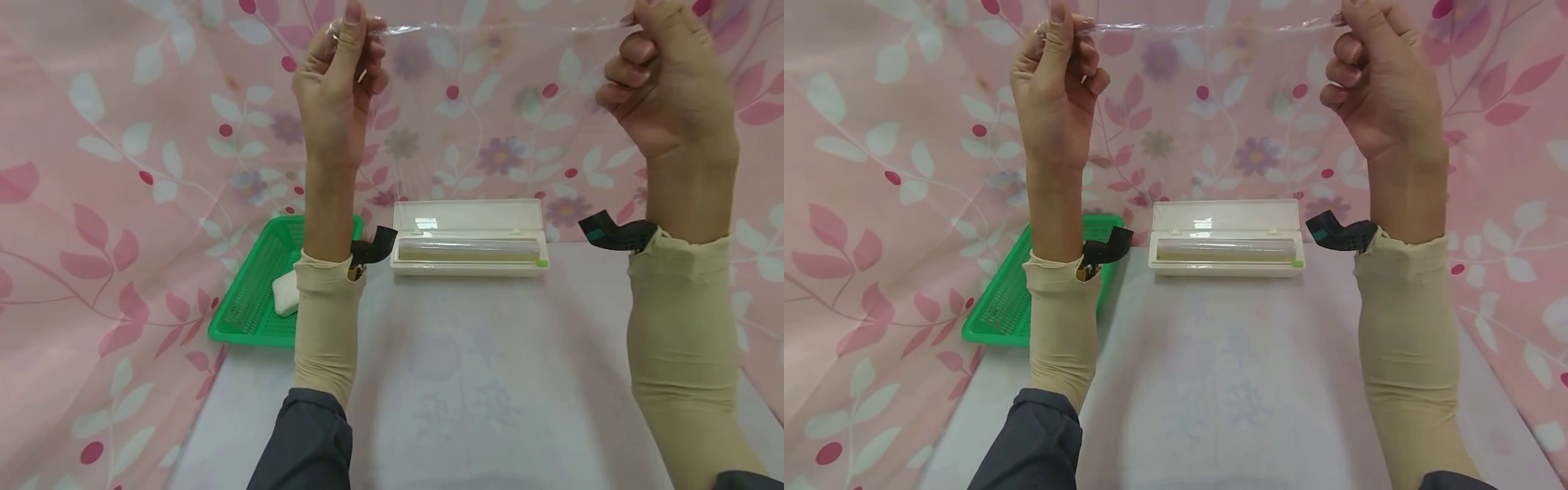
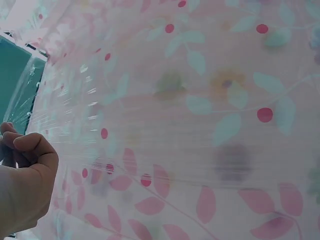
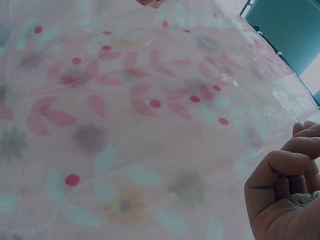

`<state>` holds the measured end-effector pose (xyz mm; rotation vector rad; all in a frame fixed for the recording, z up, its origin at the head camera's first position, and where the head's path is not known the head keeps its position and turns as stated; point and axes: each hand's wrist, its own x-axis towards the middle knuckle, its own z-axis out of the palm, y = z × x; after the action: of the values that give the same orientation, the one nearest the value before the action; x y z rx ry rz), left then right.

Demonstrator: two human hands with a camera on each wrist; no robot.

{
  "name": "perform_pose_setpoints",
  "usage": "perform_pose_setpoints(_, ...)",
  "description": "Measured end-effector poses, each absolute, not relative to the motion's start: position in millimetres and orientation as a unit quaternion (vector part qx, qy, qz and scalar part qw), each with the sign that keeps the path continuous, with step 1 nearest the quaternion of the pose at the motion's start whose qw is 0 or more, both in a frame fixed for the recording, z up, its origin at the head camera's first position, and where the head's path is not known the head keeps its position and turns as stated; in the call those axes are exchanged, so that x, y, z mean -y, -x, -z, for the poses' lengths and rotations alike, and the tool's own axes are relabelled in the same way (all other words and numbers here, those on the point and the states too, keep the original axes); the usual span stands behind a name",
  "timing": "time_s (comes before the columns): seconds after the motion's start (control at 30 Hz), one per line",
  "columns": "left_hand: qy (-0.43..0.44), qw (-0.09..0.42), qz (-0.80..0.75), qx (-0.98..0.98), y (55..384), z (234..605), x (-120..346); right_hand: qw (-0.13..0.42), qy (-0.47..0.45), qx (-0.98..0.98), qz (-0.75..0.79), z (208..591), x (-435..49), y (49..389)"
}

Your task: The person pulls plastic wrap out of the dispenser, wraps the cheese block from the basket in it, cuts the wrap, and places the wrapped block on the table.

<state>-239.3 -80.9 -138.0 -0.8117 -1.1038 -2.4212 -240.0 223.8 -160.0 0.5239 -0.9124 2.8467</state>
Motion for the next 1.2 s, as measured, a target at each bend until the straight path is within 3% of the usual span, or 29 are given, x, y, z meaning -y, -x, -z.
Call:
perform_pose_setpoints(0.33, 0.299, 0.218, 0.820, 0.437, 220.1, 148.0, 91.2, 0.062, -0.189, 0.328, -0.923, 166.2, -225.0, 222.7)
perform_pose_setpoints(0.57, 0.312, 0.247, 0.777, 0.489, 186.1, 175.6, 110.5, 0.067, -0.232, 0.403, -0.883, 183.6, -230.7, 195.1)
perform_pose_setpoints(0.77, 0.348, 0.265, 0.731, 0.524, 145.1, 214.1, 124.5, 0.017, -0.330, 0.430, -0.840, 211.2, -243.8, 164.2)
perform_pose_setpoints(0.9, 0.415, 0.236, 0.701, 0.530, 114.9, 235.9, 132.2, -0.007, -0.410, 0.418, -0.811, 238.9, -252.3, 134.6)
perform_pose_setpoints(1.07, 0.579, 0.149, 0.604, 0.527, 89.1, 260.7, 147.1, 0.021, -0.411, 0.572, -0.710, 269.1, -259.1, 91.6)
perform_pose_setpoints(1.2, 0.665, 0.037, 0.523, 0.532, 76.9, 279.5, 158.0, -0.052, -0.458, 0.678, -0.572, 288.4, -255.8, 69.0)
